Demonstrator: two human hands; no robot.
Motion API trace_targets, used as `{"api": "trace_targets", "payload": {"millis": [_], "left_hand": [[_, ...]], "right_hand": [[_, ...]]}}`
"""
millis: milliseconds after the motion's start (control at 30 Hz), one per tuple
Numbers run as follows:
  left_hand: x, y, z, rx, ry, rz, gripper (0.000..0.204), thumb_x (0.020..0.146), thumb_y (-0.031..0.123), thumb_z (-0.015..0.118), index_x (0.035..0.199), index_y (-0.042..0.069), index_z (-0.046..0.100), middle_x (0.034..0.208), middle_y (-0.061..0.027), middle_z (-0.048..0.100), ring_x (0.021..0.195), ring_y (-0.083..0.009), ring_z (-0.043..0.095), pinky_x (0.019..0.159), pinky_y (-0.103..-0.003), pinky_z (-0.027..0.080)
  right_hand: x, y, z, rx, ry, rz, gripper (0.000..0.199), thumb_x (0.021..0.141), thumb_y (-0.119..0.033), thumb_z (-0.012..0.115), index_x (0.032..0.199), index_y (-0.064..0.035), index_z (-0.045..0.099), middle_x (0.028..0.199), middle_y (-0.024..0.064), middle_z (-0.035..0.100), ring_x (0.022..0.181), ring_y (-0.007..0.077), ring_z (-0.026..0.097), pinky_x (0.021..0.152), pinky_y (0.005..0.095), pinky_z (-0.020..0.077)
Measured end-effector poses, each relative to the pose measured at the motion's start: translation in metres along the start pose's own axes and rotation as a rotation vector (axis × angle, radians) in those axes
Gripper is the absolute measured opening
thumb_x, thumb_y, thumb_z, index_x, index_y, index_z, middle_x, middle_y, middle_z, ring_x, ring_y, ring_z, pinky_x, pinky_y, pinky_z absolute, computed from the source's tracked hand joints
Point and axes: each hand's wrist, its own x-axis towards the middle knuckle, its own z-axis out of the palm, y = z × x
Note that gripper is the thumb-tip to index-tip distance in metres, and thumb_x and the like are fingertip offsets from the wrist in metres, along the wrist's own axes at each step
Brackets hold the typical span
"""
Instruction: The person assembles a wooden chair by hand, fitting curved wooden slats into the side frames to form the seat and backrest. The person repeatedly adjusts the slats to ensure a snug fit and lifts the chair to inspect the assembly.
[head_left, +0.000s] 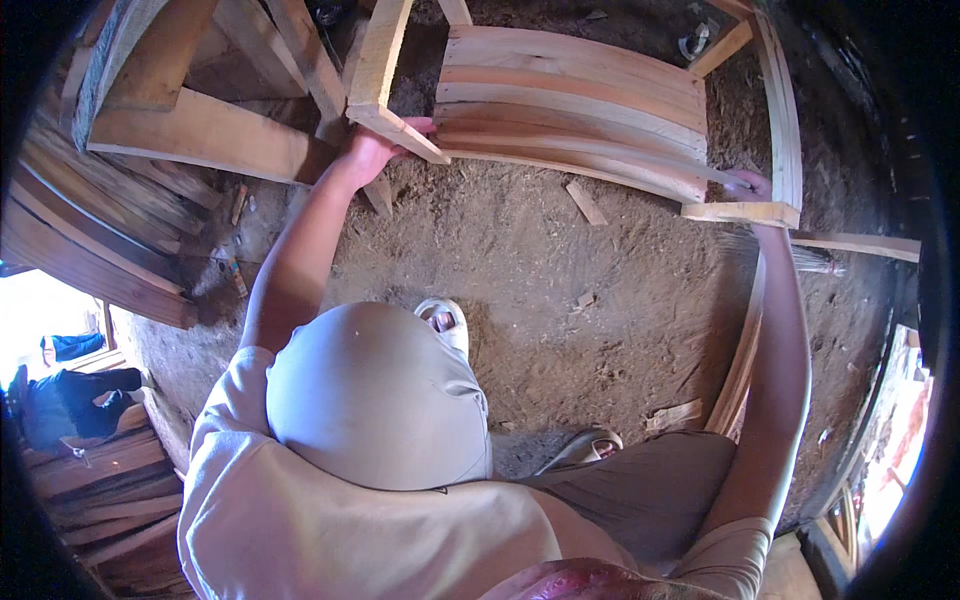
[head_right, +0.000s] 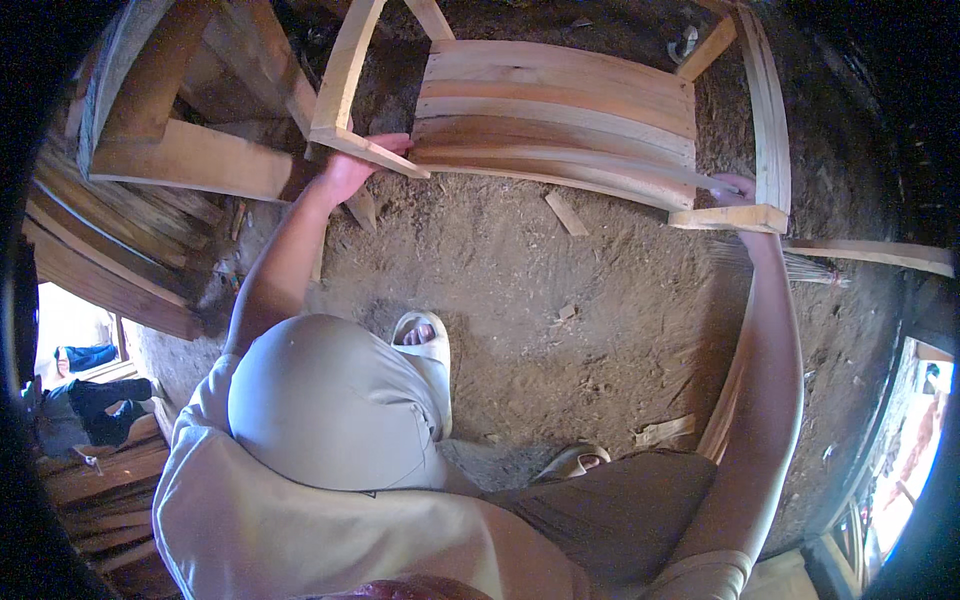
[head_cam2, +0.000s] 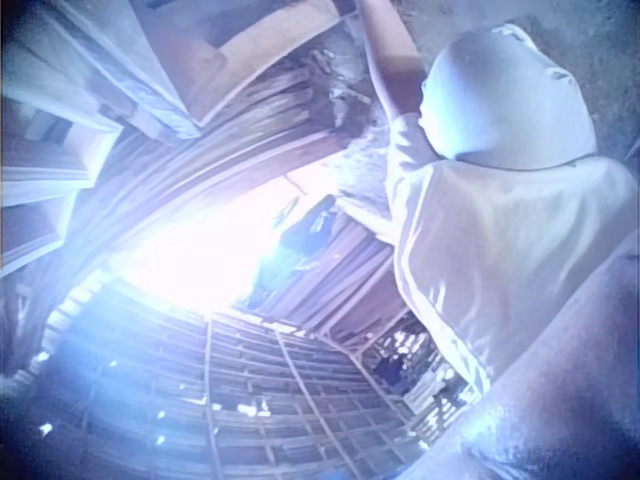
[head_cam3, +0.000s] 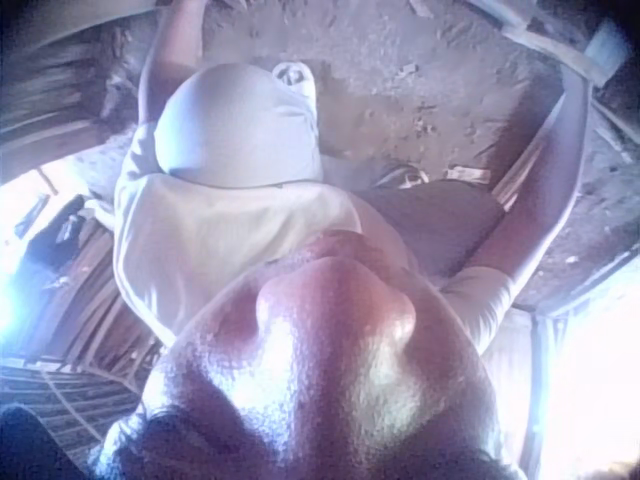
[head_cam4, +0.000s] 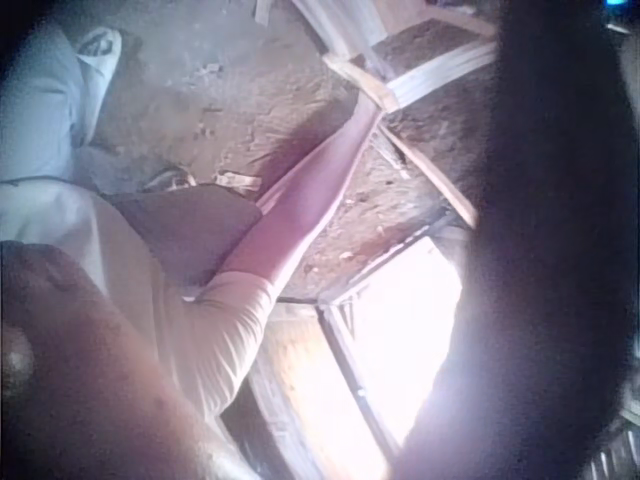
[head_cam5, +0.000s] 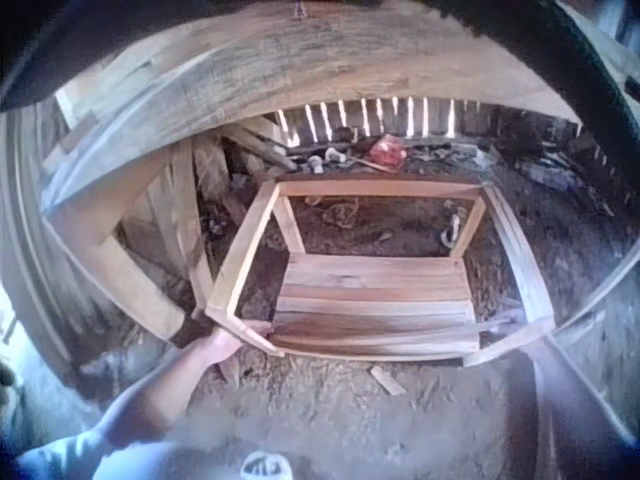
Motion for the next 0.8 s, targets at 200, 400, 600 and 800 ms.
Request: {"api": "trace_targets", "payload": {"millis": [200, 400, 600, 800], "left_hand": [[0.003, -0.010, 0.008, -0.242, 0.150, -0.061, 0.090, 0.097, 0.067, 0.019, 0.137, -0.008, 0.049, 0.137, -0.0203, 0.055, 0.131, -0.0293, 0.048, 0.116, -0.044, 0.030], [-0.012, -0.016, 0.026, -0.406, 0.305, 0.066, 0.086, 0.099, 0.062, 0.022, 0.144, -0.010, 0.035, 0.146, -0.0242, 0.045, 0.137, -0.0332, 0.042, 0.117, -0.046, 0.028], [-0.022, -0.015, 0.039, -0.318, 0.317, 0.250, 0.079, 0.102, 0.057, 0.024, 0.145, -0.009, 0.031, 0.149, -0.0250, 0.040, 0.139, -0.0332, 0.040, 0.118, -0.048, 0.026], [-0.034, -0.033, 0.040, -0.139, 0.362, 0.293, 0.079, 0.100, 0.065, 0.030, 0.147, 0.001, 0.032, 0.153, -0.0178, 0.036, 0.141, -0.0305, 0.038, 0.117, -0.046, 0.026]], "right_hand": [[-0.003, -0.015, 0.009, 0.120, 0.040, 0.032, 0.035, 0.088, -0.007, 0.072, 0.121, -0.0021, 0.065, 0.107, 0.0042, 0.068, 0.100, 0.0144, 0.063, 0.087, 0.0289, 0.0522], [-0.020, -0.031, 0.024, 0.534, -0.008, 0.014, 0.042, 0.093, -0.012, 0.066, 0.133, -0.0024, 0.056, 0.129, 0.0131, 0.059, 0.116, 0.0233, 0.059, 0.110, 0.0404, 0.0431], [-0.028, -0.005, 0.013, 0.793, -0.006, 0.027, 0.044, 0.102, -0.024, 0.051, 0.140, -0.0018, 0.050, 0.145, 0.0135, 0.047, 0.130, 0.0233, 0.048, 0.117, 0.0448, 0.0326], [-0.039, -0.013, 0.016, 0.593, 0.092, 0.107, 0.047, 0.105, -0.034, 0.042, 0.145, -0.0086, 0.043, 0.142, 0.0129, 0.051, 0.119, 0.0196, 0.053, 0.109, 0.0422, 0.0376]]}}
